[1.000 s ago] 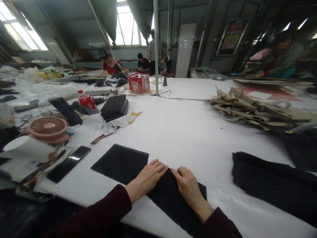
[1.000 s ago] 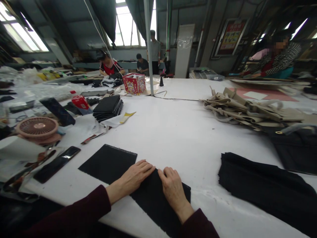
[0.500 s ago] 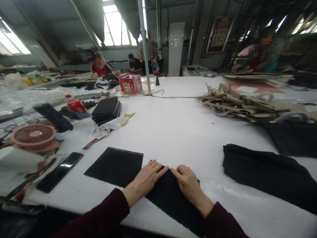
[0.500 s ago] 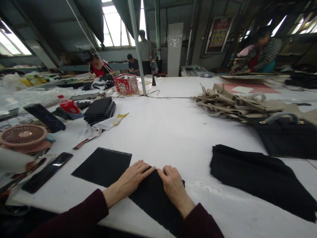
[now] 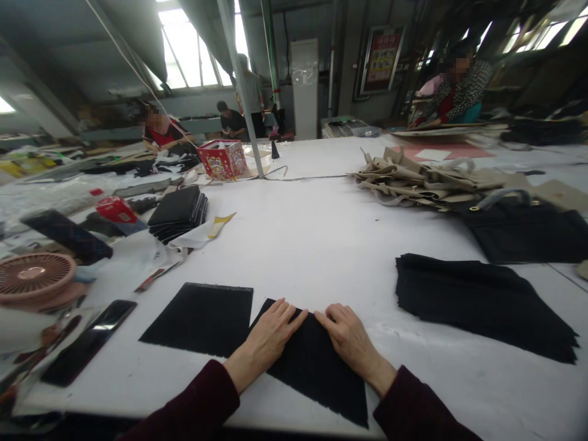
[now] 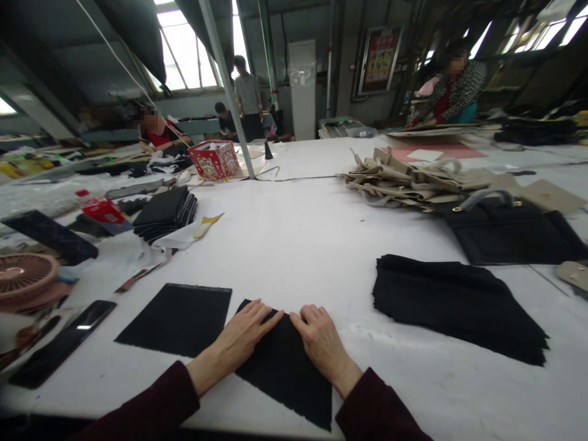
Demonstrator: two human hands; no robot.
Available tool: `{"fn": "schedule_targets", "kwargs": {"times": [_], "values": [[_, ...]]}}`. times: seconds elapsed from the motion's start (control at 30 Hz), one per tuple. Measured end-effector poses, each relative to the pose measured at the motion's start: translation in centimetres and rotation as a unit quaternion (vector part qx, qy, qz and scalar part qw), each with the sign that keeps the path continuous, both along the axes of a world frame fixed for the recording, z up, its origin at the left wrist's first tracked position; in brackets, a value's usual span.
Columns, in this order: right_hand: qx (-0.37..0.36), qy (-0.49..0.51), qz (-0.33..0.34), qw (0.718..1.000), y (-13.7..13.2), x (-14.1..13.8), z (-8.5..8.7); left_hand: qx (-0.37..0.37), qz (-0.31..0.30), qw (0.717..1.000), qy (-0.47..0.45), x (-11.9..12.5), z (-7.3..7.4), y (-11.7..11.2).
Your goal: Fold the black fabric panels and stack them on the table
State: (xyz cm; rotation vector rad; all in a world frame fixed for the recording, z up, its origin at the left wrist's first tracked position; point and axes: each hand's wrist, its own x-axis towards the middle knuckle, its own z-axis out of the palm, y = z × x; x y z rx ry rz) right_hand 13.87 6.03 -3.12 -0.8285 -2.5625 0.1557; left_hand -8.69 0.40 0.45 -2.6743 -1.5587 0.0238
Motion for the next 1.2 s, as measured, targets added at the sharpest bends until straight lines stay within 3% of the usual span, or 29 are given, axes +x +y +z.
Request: {"fn": "schedule_targets", "kwargs": {"times": [0.13, 0.37, 0.77, 0.97, 1.2], "values": [[0.003, 0.000, -0.002, 1.000, 0.0, 0.8, 0.0, 0.001, -0.020, 1.000, 0.006, 0.7, 0.3, 0.2], [0.000, -0.003, 0.001, 1.000, 0.0, 2.0, 0.2, 0.010, 0.012, 0.999, 0.034, 2.3, 0.1, 0.2], [0.009, -0.013, 0.013, 1.000, -0.1, 3.4, 0.8, 0.016, -0.011, 0.999, 0.038, 3.7, -0.4, 0.2], [0.008, -0.013, 0.009, 1.000, 0.0, 3.9, 0.6, 0.020, -0.036, 0.999, 0.024, 4.1, -0.4, 0.4], [0.017, -0.010, 0.010, 1.000, 0.0, 4.6, 0.3, 0.004, -0.024, 0.999, 0.046, 5.2, -0.1, 0.2]]}}
